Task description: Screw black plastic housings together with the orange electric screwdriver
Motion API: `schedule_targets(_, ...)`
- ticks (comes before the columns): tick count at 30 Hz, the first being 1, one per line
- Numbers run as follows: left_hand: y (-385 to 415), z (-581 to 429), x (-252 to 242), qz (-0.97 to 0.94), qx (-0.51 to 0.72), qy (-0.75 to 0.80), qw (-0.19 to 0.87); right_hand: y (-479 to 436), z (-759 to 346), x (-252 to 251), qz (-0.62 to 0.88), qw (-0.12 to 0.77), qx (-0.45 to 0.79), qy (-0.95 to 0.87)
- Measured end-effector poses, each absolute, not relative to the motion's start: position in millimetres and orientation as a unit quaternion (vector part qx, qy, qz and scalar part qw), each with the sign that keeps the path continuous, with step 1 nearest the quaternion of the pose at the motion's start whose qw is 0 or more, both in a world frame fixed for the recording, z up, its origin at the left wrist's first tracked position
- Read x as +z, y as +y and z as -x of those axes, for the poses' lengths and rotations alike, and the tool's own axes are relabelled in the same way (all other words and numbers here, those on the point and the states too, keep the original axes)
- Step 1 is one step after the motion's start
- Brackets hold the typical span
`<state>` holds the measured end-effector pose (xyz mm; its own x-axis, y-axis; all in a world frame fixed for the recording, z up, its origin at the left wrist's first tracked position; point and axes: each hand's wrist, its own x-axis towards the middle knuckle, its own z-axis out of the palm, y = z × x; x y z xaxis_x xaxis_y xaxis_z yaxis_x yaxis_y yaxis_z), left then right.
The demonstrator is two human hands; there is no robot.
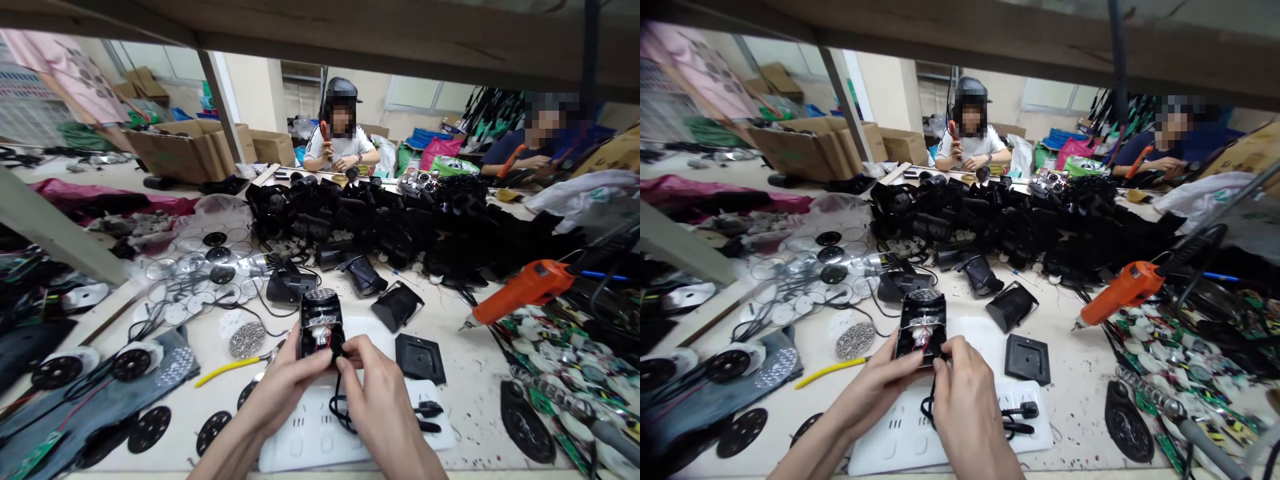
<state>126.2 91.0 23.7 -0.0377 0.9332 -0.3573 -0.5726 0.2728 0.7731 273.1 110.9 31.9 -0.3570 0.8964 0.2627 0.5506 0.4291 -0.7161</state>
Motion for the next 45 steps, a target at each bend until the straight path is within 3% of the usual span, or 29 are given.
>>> schedule_targets(9,86.4,-123.5,24.6,-0.171,0.592,0.464,0.637,93.2,-271.6,18.6,0.43,0.306,0.171,-0.832)
schedule_targets(18,85.2,-138.3,22.9,-0.159,0.621,0.489,0.592,84.0,-262.2,12.3,0.49,0.362,0.301,-0.734)
schedule_targets(22,85.4,-140.4,18.9,-0.176,0.615,0.498,0.585,88.3,-265.3,14.4,0.471,0.376,0.243,-0.76)
schedule_targets(28,85.4,-139.9,11.1,-0.219,0.601,0.521,0.565,94.3,-265.8,19.2,0.473,0.33,0.174,-0.798)
schedule_targets(38,84.6,-146.8,25.3,-0.157,0.642,0.463,0.591,104.4,-271.5,29.4,0.48,0.359,0.316,-0.735)
schedule_targets(45,86.9,-137.2,26.9,-0.123,0.608,0.447,0.645,95.1,-269.7,14.6,0.398,0.324,0.165,-0.842)
